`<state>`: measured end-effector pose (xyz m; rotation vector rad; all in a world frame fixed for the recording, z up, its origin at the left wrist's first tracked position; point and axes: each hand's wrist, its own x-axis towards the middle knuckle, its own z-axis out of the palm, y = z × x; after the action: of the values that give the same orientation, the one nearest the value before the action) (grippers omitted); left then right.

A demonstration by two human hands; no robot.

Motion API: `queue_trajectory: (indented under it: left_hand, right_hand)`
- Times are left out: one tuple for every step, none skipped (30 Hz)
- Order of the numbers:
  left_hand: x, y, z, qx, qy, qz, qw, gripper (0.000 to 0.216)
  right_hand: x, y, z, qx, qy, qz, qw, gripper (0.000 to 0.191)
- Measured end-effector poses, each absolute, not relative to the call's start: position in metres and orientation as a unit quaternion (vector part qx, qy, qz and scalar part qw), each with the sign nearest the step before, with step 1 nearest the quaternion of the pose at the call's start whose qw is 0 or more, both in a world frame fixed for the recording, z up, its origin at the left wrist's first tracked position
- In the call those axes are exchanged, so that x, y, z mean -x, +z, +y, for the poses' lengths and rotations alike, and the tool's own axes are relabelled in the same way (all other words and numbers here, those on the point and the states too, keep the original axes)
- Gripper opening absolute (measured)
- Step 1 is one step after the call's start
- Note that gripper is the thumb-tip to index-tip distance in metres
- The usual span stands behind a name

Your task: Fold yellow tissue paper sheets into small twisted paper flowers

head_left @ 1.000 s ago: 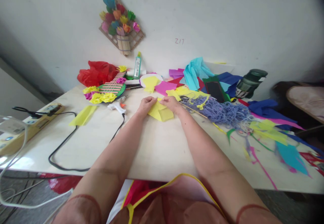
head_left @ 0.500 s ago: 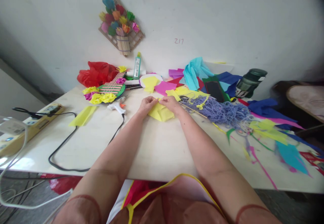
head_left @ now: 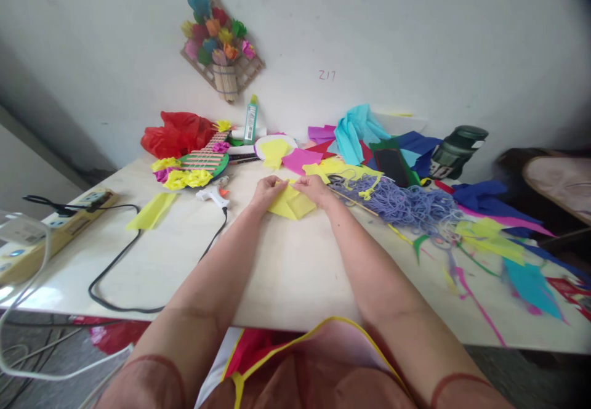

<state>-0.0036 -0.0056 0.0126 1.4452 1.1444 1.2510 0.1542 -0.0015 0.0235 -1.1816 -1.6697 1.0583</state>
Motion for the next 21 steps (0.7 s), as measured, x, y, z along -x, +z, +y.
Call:
queue_trajectory:
  left_hand:
    - [0.0037,0.0124,-0.0053,-0.58,0.506,0.464,0.438,0.032]
    - [0.0037,0.012,-0.0047,-0.575,0.513,0.466,0.436,0.032]
    - [0.0037,0.0115,-0.004,-0.567,0.521,0.467,0.435,0.031]
    - [0.0037,0.011,-0.0034,-0.559,0.529,0.468,0.434,0.031]
    - [0.0036,0.0105,-0.0029,-0.55,0.537,0.469,0.436,0.032]
    - [0.0035,0.01,-0.0026,-0.542,0.541,0.468,0.441,0.032]
    - [0.0033,0.0097,-0.0026,-0.536,0.542,0.465,0.449,0.032]
    - [0.0032,0.0097,-0.0027,-0.532,0.542,0.462,0.458,0.033]
    - [0.0031,0.0098,-0.003,-0.53,0.54,0.459,0.465,0.033]
    - [0.0031,0.0101,-0.0033,-0.528,0.539,0.458,0.47,0.033]
    - [0.003,0.0107,-0.0037,-0.526,0.54,0.458,0.471,0.033]
    - [0.0028,0.0113,-0.004,-0.524,0.543,0.46,0.468,0.033]
    - [0.0027,0.012,-0.0043,-0.522,0.547,0.463,0.463,0.033]
    - [0.0024,0.0128,-0.0045,-0.518,0.554,0.465,0.458,0.033]
    - [0.0022,0.0134,-0.0048,-0.513,0.561,0.466,0.454,0.033]
    - [0.0018,0.0139,-0.005,-0.507,0.566,0.465,0.454,0.033]
    - [0.0015,0.0141,-0.0051,-0.504,0.567,0.465,0.457,0.033]
    - [0.0011,0.0142,-0.0052,-0.502,0.564,0.465,0.462,0.033]
    - [0.0007,0.014,-0.0051,-0.503,0.558,0.465,0.468,0.032]
    - [0.0004,0.0136,-0.0049,-0.505,0.55,0.466,0.474,0.032]
    - [0.0002,0.013,-0.0044,-0.507,0.545,0.467,0.478,0.032]
  right_hand:
    - [-0.1544,0.0233,-0.0014,0.468,0.432,-0.655,0.407,0.026]
    - [-0.1549,0.0229,-0.0009,0.469,0.441,-0.648,0.407,0.026]
    - [-0.1556,0.0222,0.0,0.472,0.445,-0.642,0.409,0.026]
    - [-0.1565,0.0212,0.0013,0.475,0.442,-0.639,0.412,0.026]
    - [-0.1574,0.0202,0.0027,0.479,0.435,-0.638,0.417,0.026]
    - [-0.1582,0.0193,0.004,0.484,0.428,-0.638,0.418,0.025]
    - [-0.1588,0.0185,0.0051,0.488,0.422,-0.639,0.419,0.025]
    - [-0.1592,0.0181,0.0058,0.491,0.416,-0.64,0.419,0.024]
    - [-0.1593,0.0178,0.0063,0.492,0.412,-0.643,0.418,0.024]
    - [-0.1591,0.0178,0.0064,0.492,0.41,-0.644,0.418,0.024]
    - [-0.1589,0.0179,0.0063,0.489,0.413,-0.645,0.418,0.024]
    - [-0.1586,0.018,0.0062,0.485,0.418,-0.645,0.418,0.024]
    - [-0.1583,0.0181,0.0062,0.48,0.424,-0.644,0.419,0.025]
    - [-0.158,0.018,0.0063,0.476,0.429,-0.642,0.421,0.025]
    - [-0.1578,0.0178,0.0066,0.475,0.43,-0.639,0.425,0.025]
    - [-0.1576,0.0176,0.0069,0.477,0.429,-0.636,0.429,0.025]
    - [-0.1575,0.0173,0.0072,0.481,0.425,-0.633,0.433,0.025]
    - [-0.1574,0.0171,0.0075,0.485,0.42,-0.631,0.436,0.024]
    - [-0.1572,0.017,0.0077,0.489,0.417,-0.629,0.438,0.024]
    - [-0.1571,0.0169,0.0078,0.489,0.416,-0.628,0.44,0.023]
    - [-0.1569,0.017,0.0077,0.486,0.416,-0.627,0.443,0.023]
